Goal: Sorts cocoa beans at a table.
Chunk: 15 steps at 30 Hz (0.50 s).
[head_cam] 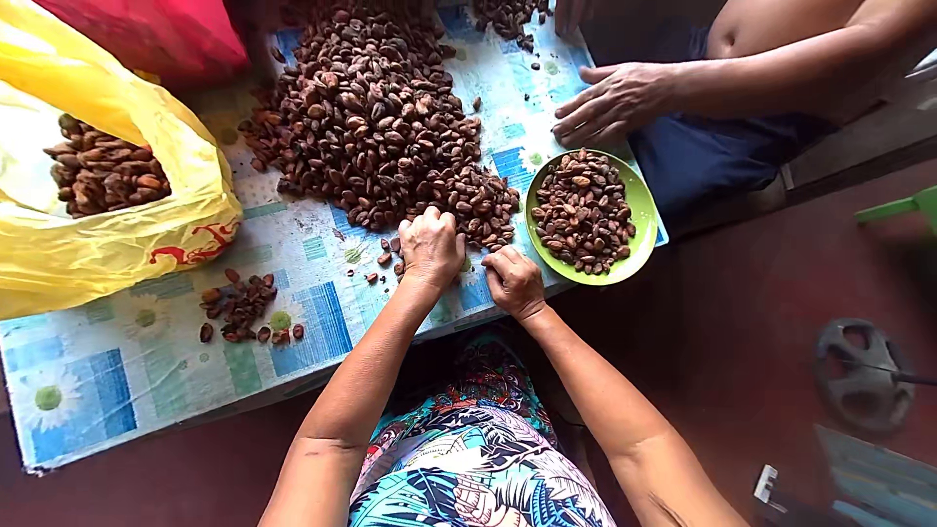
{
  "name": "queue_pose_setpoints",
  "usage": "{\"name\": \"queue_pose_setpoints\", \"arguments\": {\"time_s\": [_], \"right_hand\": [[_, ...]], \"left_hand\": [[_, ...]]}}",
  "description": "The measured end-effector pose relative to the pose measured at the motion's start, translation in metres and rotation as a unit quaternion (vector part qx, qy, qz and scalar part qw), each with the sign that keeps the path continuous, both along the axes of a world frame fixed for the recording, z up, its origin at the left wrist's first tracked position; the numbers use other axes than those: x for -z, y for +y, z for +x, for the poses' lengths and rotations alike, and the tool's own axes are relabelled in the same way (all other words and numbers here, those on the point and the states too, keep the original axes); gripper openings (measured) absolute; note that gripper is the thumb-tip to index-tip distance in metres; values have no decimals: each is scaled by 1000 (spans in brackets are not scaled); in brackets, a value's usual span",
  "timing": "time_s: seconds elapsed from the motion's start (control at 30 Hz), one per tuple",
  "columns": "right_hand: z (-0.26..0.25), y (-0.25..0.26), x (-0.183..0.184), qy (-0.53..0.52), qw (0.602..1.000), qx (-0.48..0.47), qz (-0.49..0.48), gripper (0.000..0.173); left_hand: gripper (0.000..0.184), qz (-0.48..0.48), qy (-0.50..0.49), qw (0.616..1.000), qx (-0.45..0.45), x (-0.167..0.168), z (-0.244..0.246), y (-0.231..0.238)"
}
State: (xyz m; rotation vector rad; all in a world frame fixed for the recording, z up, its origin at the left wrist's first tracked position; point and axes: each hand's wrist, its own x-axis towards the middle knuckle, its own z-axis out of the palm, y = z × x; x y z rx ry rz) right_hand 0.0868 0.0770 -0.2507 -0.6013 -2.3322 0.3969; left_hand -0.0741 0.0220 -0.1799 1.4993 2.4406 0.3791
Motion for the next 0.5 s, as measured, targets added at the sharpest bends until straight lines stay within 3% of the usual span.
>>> {"name": "queue_pose_setpoints", "arguments": {"time_s": [0.17, 0.33, 0.43, 0.5], "right_hand": [[-1, 1, 1, 4, 1000, -1, 6, 17], [-1, 1, 1, 9, 1000, -4, 9, 17], [-1, 1, 1, 6, 1000, -6, 5, 17], [0, 2, 1, 7, 1000, -9, 1, 17]], "left_hand": [[20, 27, 37, 999, 9, 5, 6, 5], [21, 40, 5, 999, 3, 6, 4, 5], [22, 107, -130, 985, -23, 7, -10, -3], [15, 169, -306, 934, -76, 1, -19, -12]]}}
